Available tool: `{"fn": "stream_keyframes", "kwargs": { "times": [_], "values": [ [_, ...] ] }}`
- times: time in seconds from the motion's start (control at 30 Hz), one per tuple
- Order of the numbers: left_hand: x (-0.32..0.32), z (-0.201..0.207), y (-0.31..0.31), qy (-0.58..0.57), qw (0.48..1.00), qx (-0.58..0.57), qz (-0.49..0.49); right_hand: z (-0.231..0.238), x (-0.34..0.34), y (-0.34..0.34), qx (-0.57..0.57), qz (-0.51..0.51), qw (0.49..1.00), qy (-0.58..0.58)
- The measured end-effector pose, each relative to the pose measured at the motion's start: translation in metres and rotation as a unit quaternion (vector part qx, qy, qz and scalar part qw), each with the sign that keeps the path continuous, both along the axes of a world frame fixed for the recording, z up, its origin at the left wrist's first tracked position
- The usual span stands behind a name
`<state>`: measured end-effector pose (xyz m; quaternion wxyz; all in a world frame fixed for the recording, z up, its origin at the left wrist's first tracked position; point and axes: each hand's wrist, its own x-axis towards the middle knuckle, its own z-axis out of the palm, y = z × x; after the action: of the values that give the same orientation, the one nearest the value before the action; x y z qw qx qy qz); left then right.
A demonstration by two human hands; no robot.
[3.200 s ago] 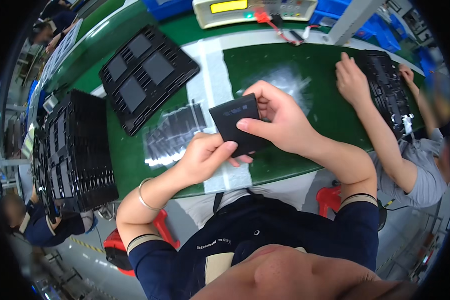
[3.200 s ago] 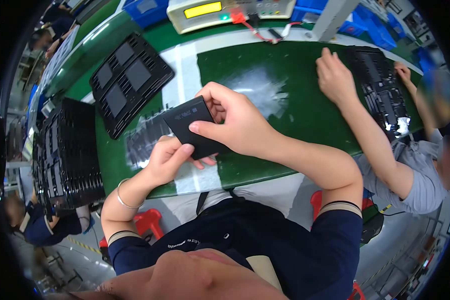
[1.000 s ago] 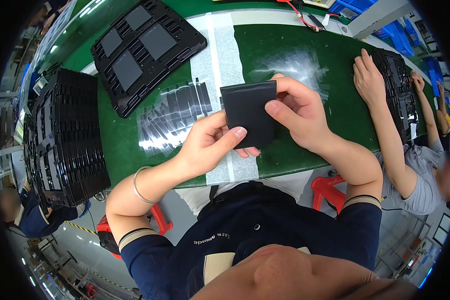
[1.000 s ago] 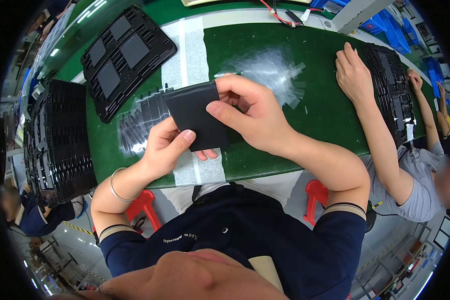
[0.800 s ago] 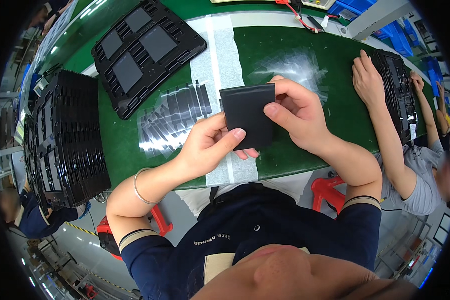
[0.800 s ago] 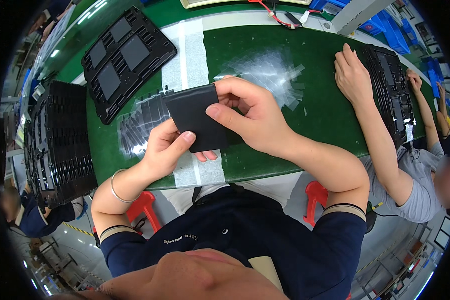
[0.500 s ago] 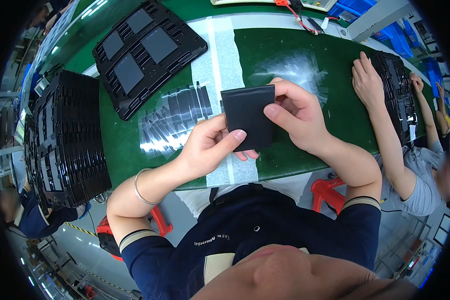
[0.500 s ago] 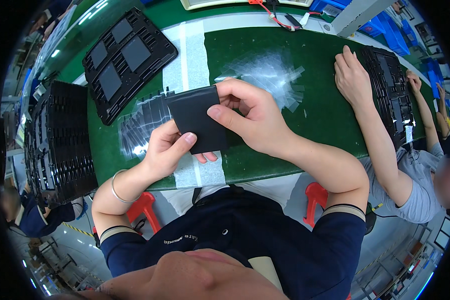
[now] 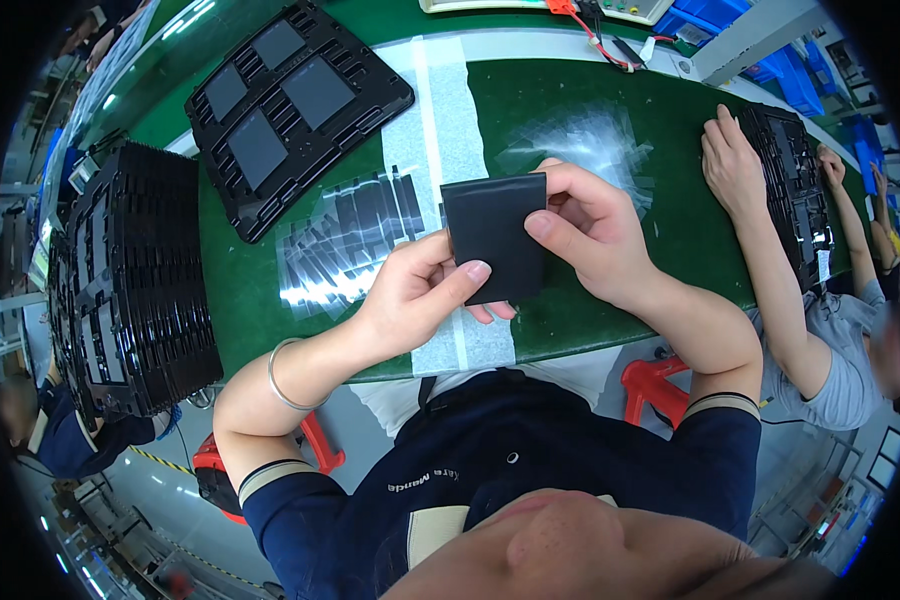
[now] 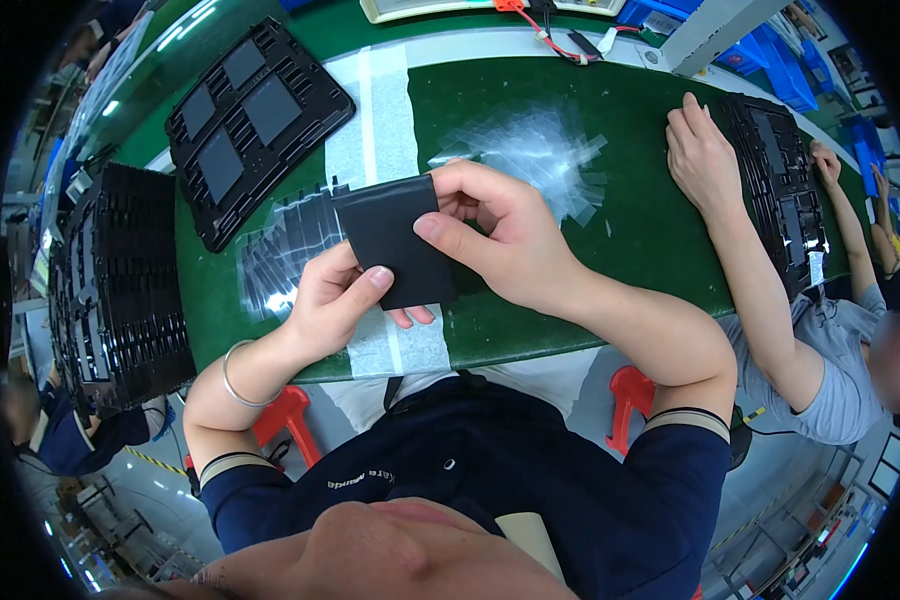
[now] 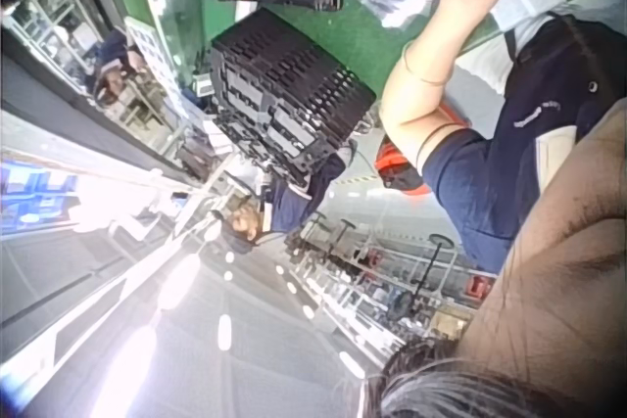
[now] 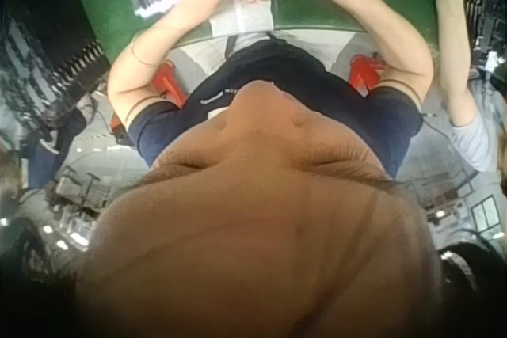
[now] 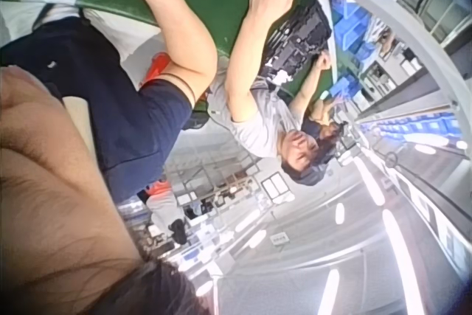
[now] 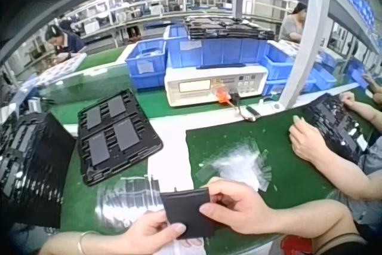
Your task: Applying stickers and film to electronic components on a factory assembly line.
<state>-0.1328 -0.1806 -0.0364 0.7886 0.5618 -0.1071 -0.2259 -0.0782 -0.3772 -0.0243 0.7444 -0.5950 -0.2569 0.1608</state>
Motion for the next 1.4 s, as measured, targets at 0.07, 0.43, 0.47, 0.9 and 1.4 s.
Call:
{"fn": "stream_keyframes", "kwargs": {
  "times": [0.07,0.43,0.47,0.9,1.4],
  "values": [
    [0.0,-0.001,0.0,0.002,1.0,-0.001,0.002,0.001,0.0,0.0,-0.008,-0.002,1.0,-0.005],
    [0.001,0.005,-0.002,0.025,1.0,0.016,-0.011,0.003,0.01,-0.006,-0.045,-0.015,0.999,-0.02],
    [0.001,0.005,-0.001,0.026,0.999,0.013,-0.015,0.003,0.01,-0.006,-0.036,-0.008,0.999,-0.023],
    [0.003,0.004,0.002,0.033,0.999,-0.005,-0.03,0.0,0.01,-0.006,-0.03,0.0,0.999,-0.038],
    [0.004,0.006,0.001,0.036,0.999,0.013,-0.031,0.001,0.011,-0.006,-0.044,-0.026,0.998,-0.037]
  ]
}}
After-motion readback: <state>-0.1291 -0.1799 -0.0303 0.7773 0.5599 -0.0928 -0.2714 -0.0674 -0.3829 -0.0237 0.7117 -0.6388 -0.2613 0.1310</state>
